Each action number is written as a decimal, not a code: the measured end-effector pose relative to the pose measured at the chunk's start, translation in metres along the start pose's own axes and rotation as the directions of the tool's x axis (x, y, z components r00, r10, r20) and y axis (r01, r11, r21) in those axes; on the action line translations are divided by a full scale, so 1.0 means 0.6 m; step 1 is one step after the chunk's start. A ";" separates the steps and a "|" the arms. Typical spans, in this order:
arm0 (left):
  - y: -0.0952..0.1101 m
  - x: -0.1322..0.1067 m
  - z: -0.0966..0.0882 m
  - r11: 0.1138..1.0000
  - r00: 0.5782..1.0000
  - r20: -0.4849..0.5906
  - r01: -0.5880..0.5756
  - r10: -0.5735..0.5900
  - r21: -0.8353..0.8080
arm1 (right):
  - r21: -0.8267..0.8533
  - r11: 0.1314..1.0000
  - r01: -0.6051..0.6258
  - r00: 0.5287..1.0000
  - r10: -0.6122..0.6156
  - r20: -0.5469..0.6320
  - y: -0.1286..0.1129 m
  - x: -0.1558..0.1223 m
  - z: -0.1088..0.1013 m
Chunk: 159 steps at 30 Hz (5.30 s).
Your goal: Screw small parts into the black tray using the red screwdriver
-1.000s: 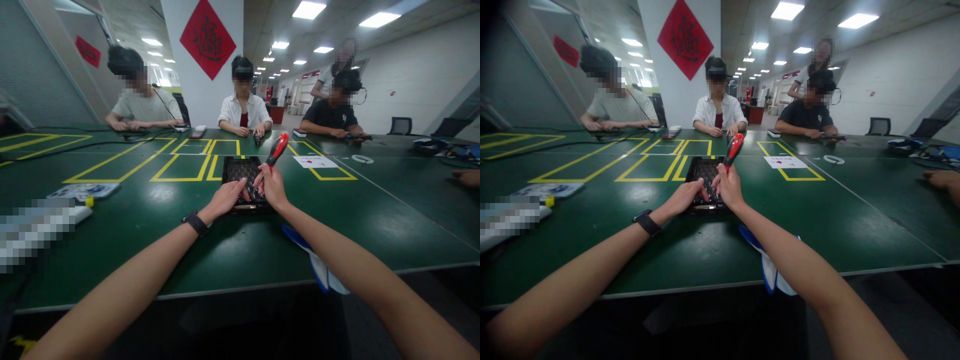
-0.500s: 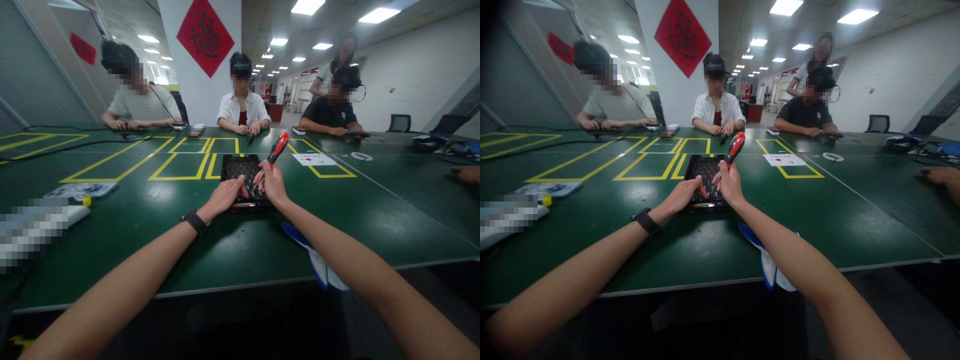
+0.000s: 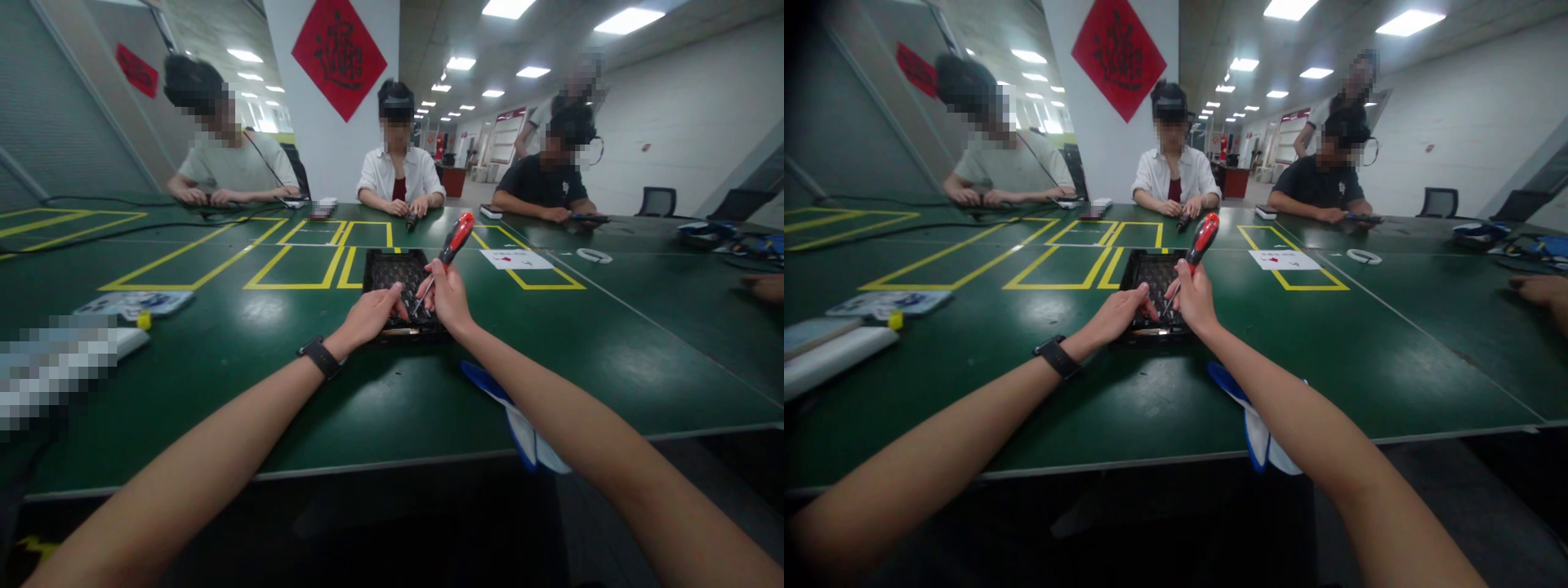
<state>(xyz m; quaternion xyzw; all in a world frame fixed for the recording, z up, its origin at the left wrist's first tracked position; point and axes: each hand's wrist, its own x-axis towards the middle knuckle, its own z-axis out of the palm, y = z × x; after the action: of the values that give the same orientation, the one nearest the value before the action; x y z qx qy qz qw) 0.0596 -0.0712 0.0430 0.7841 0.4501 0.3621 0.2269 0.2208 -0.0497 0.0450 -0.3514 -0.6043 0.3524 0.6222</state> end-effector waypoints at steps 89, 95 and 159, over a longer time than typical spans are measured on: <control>-0.034 0.015 -0.002 0.988 0.976 0.183 -0.134 0.119 0.075 | 0.010 1.000 -0.006 0.997 0.006 -0.072 -0.006 -0.001 -0.002; -0.032 0.015 -0.005 0.989 0.973 0.194 -0.136 0.121 0.063 | 0.007 1.000 -0.004 0.998 0.005 -0.066 -0.007 -0.001 -0.002; -0.001 0.000 0.012 0.986 0.984 0.059 -0.166 0.166 0.008 | 0.023 0.994 0.102 0.994 -0.101 -0.039 -0.027 -0.030 0.017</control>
<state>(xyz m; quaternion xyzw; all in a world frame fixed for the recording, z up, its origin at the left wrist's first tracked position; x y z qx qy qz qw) 0.0648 -0.0712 0.0381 0.8304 0.3788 0.3540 0.2040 0.2104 -0.0731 0.0502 -0.3188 -0.6051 0.3212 0.6550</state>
